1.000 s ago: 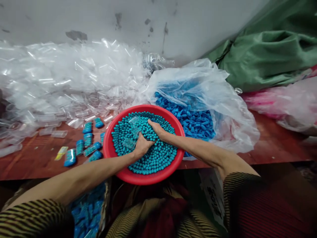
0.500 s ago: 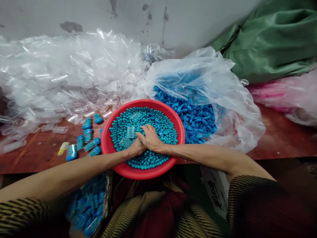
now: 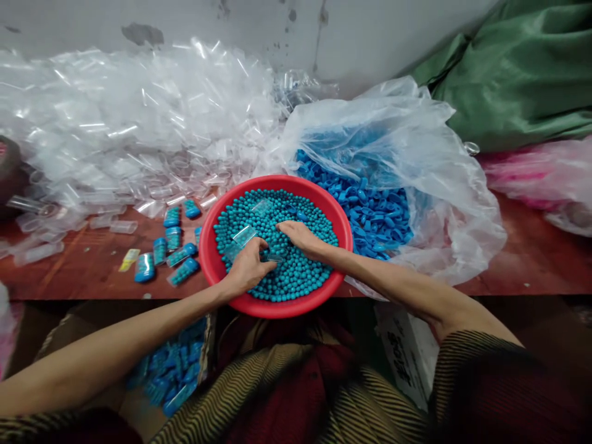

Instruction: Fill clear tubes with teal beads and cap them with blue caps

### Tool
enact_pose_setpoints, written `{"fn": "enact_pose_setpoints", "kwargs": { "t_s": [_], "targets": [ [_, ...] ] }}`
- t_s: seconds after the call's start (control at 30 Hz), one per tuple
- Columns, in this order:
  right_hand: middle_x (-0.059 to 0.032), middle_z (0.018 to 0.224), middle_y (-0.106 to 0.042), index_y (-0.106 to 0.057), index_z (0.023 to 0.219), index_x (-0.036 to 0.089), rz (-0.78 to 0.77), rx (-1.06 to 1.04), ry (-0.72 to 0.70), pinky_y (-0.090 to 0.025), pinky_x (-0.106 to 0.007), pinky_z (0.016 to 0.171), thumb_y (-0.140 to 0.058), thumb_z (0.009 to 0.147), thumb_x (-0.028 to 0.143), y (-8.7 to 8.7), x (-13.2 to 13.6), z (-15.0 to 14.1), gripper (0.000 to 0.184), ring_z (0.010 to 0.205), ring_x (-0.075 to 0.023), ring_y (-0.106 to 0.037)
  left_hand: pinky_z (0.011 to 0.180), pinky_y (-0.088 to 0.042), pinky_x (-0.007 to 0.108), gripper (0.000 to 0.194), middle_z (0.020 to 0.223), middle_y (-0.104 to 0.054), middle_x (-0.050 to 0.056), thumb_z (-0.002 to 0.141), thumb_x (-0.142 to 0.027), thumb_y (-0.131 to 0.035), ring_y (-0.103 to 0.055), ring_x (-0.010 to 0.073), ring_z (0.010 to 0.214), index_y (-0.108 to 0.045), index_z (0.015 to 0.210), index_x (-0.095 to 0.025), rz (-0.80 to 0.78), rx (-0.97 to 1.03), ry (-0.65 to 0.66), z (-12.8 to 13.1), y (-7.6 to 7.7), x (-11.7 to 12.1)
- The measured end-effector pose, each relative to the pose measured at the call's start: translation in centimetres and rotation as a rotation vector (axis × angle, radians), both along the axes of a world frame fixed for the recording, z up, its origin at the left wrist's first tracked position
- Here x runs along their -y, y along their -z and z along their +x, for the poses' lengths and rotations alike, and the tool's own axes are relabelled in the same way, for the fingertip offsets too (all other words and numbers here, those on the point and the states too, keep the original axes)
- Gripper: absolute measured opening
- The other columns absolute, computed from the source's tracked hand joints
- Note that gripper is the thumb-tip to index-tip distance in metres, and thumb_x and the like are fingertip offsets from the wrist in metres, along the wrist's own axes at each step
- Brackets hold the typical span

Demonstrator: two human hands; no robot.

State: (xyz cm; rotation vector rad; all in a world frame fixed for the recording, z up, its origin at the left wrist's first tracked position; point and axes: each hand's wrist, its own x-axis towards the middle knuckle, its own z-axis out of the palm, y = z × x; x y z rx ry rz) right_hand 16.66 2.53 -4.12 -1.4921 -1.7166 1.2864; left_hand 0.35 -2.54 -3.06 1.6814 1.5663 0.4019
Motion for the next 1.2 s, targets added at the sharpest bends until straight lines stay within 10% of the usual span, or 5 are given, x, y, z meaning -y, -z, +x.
{"fn": "enact_pose_setpoints", "kwargs": {
  "t_s": [0.27,0.73,1.0,1.2],
  "targets": [
    [-0.0067,0.112,-0.065,-0.063,0.107,0.013,-0.038,0.028,-0.052,-0.041,-0.031,0.095,-0.044,0.082,0.011,-0.6,-0.2,-0.9,0.031,0.105,-0.0169,-0.057,0.068,-0.040,0.029,0.021,0.078,-0.057,0.000,0.070,-0.023,-0.061,-0.055,0.0181,0.074,-0.051,0.089,-0.021,0.070,-0.187,0.188,0.4,-1.2,0.2],
    [-0.0068,0.101,-0.066,-0.064,0.102,0.019,0.456,0.125,-0.108,-0.044,-0.034,0.089,-0.048,0.088,0.019,-4.1,4.6,3.1,0.021,0.097,-0.0186,-0.059,0.070,-0.042,0.030,0.015,0.084,-0.067,0.004,0.082,-0.032,-0.054,-0.061,0.0215,0.079,-0.057,0.092,-0.022,0.249,-0.269,0.186,-0.3,-2.6,1.9],
    [-0.0011,0.097,-0.069,-0.064,0.104,0.022,0.221,0.044,-0.323,-0.045,-0.026,0.079,-0.046,0.090,0.020,-4.5,6.5,3.1,0.023,0.085,-0.0132,-0.062,0.049,-0.043,0.024,0.011,0.066,-0.057,-0.003,0.073,-0.027,-0.054,-0.052,0.0119,0.051,-0.051,0.081,-0.020,-0.223,0.355,-0.065,1.9,-2.8,2.5],
    [-0.0052,0.092,-0.068,-0.063,0.105,0.017,0.246,0.247,-0.437,-0.043,-0.027,0.076,-0.052,0.083,0.013,-4.1,5.4,4.6,0.025,0.084,-0.0169,-0.061,0.044,-0.043,0.025,0.010,0.059,-0.053,-0.004,0.074,-0.024,-0.055,-0.051,0.0123,0.046,-0.049,0.081,-0.020,-0.301,0.402,-0.051,4.0,-1.8,1.5]
  ]
}}
